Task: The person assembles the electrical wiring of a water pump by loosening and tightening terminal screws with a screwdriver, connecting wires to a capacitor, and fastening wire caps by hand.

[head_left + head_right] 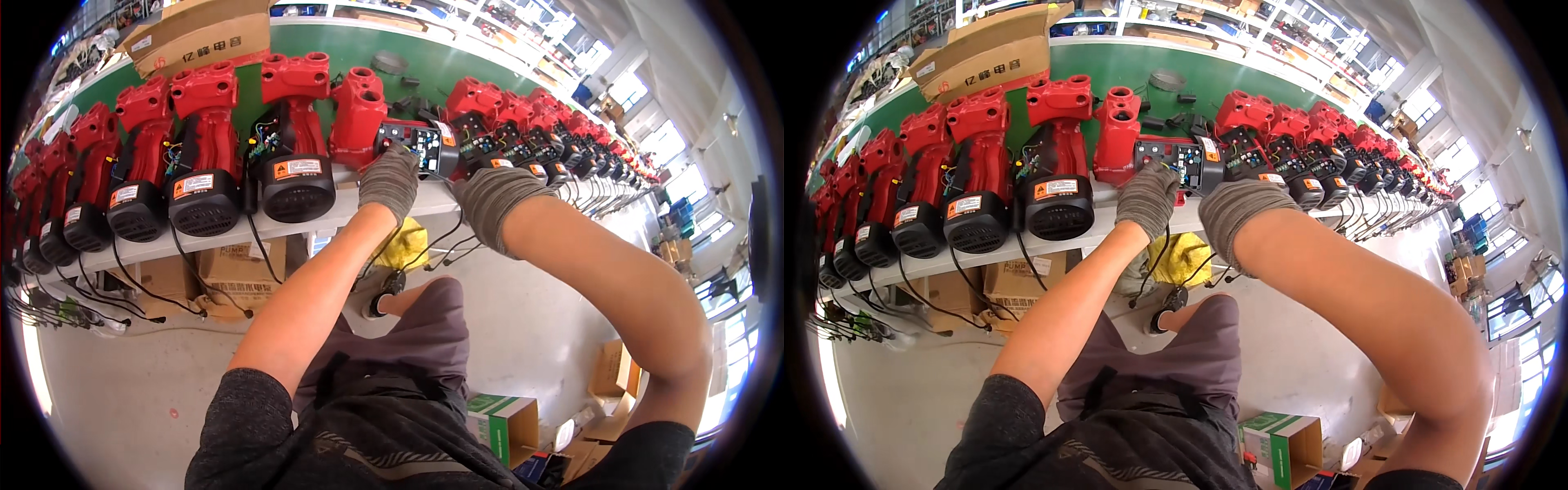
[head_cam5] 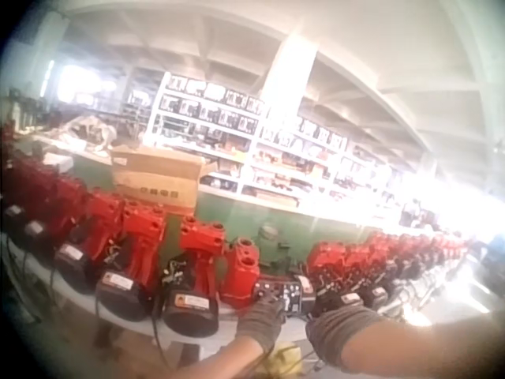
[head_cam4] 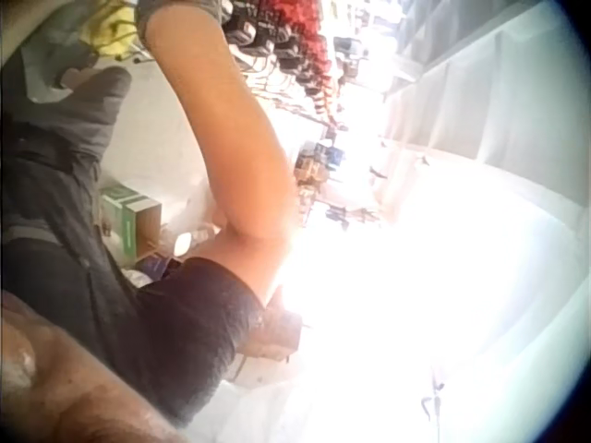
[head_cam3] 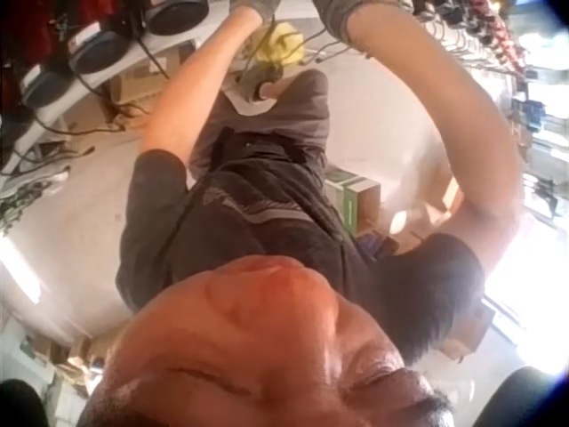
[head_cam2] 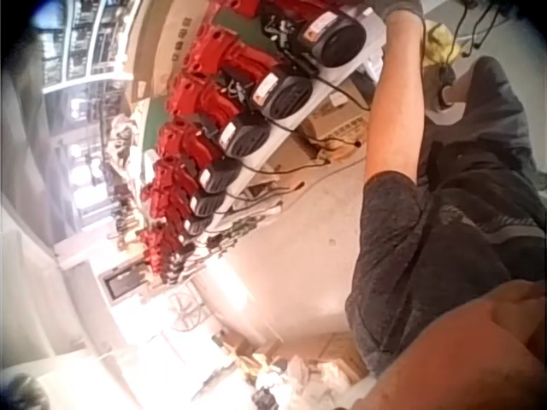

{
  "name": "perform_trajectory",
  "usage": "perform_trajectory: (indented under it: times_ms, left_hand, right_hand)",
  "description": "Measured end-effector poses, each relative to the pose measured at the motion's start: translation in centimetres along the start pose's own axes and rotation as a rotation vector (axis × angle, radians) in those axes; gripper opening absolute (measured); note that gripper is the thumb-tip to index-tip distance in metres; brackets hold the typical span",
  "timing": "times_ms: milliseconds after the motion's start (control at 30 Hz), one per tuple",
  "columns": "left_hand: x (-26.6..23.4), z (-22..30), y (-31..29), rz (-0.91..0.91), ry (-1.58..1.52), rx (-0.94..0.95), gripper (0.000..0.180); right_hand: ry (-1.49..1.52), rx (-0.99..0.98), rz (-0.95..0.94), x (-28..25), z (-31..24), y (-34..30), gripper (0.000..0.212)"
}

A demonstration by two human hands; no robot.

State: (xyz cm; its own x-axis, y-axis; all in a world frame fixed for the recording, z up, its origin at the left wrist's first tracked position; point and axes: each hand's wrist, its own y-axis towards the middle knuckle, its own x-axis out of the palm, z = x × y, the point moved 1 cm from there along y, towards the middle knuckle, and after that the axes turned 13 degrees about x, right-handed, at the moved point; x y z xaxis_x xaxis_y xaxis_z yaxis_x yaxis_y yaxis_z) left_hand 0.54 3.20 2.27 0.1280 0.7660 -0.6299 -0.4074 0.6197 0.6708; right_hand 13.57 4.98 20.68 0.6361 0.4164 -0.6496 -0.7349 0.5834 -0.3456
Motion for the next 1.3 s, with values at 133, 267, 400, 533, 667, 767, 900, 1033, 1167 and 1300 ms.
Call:
perform_trajectory:
  times_ms: [133, 267, 400, 533, 667, 767, 900, 1033, 1167, 1300]
  left_hand:
    - [-1.8, -2.2, -1.7, 0.012, 0.022, -0.072, 0.013]
    - [-1.1, -2.3, -1.5, 0.008, -0.032, -0.143, 0.013]
    - [-0.9, -2.3, -1.3, 0.017, -0.074, -0.114, 0.013]
    - [-1.1, -2.3, -1.7, 0.084, -0.072, -0.095, 0.013]
    - [-1.3, -3.0, -2.1, 0.115, -0.044, -0.036, 0.014]
    - [-1.1, -2.8, -1.9, 0.084, -0.036, -0.011, 0.015]
    - [-1.5, -2.5, -2.1, 0.092, 0.013, -0.016, 0.013]
    - [-1.5, -2.1, -1.7, 0.085, 0.042, 0.019, 0.012]
    - [-1.9, -1.3, -1.9, 0.062, -0.013, -0.048, 0.011]
    - [-1.7, -1.5, -2.0, 0.094, 0.013, -0.025, 0.012]
  right_hand:
    - [0.250, -0.108, -0.071, -0.9, -0.7, 2.9, 0.032]
    - [0.794, 0.028, -0.240, -0.8, 0.9, 1.6, 0.037]
    - [0.887, -0.015, -0.313, 0.1, 2.1, 1.5, 0.041]
    - [0.482, -0.016, 0.041, 2.5, 2.4, 0.2, 0.041]
    - [0.799, -0.007, 0.041, 7.9, 3.6, -3.2, 0.041]
    - [1.126, -0.132, 0.050, 14.1, 4.1, -4.2, 0.041]
    - [1.540, -0.124, -0.081, 21.1, 2.0, -3.5, 0.039]
    - [1.861, -0.110, -0.324, 24.4, -0.1, -3.1, 0.045]
    - [1.956, -0.119, -0.426, 25.6, -1.4, -2.3, 0.046]
    - [1.948, -0.195, -0.349, 26.0, -2.1, -1.6, 0.046]
